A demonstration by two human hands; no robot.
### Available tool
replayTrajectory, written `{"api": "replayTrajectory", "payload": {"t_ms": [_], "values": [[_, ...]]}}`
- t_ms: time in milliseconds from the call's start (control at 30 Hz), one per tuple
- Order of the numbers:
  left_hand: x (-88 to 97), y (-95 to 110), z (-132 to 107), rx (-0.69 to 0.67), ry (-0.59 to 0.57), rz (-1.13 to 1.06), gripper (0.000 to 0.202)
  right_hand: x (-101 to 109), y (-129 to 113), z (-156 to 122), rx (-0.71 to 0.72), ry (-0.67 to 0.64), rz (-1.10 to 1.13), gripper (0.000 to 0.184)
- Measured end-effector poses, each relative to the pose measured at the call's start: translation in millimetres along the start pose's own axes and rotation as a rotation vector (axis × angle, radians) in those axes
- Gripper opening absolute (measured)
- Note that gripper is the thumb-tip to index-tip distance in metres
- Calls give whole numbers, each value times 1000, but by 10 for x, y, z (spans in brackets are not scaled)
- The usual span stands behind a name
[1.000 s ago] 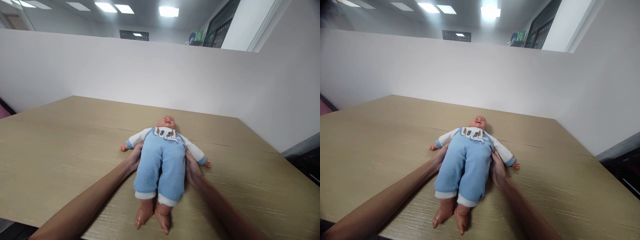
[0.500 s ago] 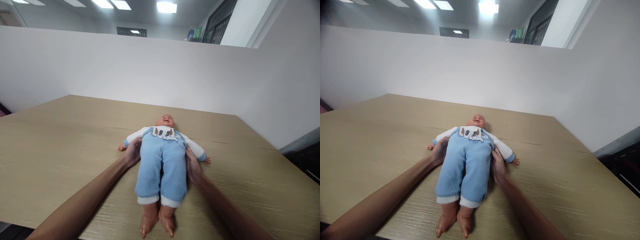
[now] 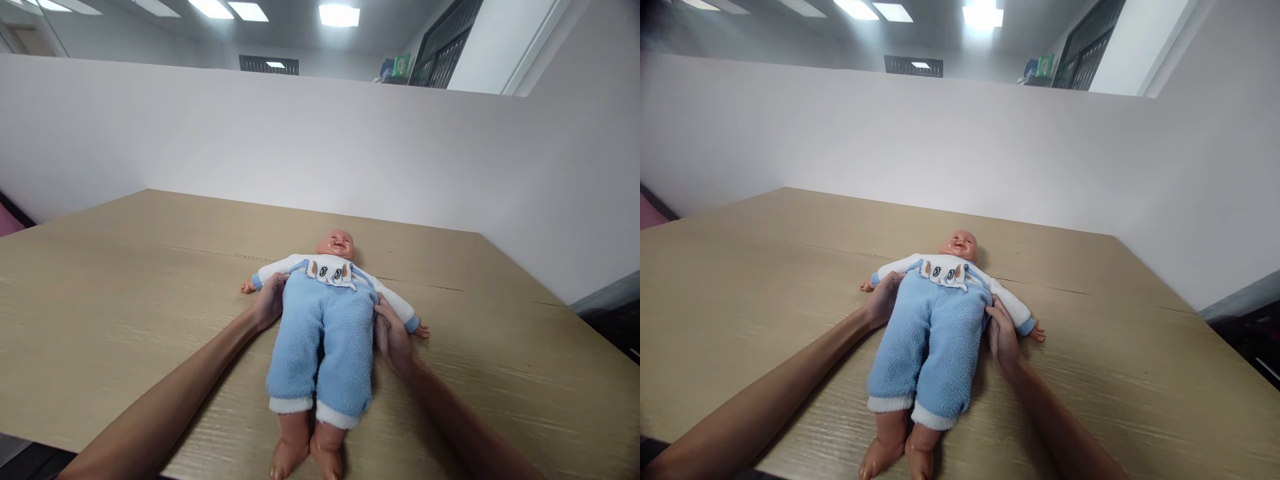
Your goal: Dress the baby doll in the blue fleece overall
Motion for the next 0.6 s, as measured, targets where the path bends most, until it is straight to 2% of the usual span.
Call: {"api": "replayTrajectory", "payload": {"t_ms": [200, 400, 600], "values": [[14, 18, 6, -87, -112, 21, 32, -9, -27, 13, 2, 7, -26, 28], [130, -14, 46, -141, -22, 109, 24, -16, -160, 28, 79, -49, -50, 19], [155, 25, 65, -267, 23, 220, 29, 108, -56, 154, 2, -56, -122, 22]]}}
Point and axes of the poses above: each hand's wrist, its own z-axis towards the middle knuckle, its own x-axis out of the back of the hand, y = z × x, the point moved 5 cm from there along z, towards the middle knuckle
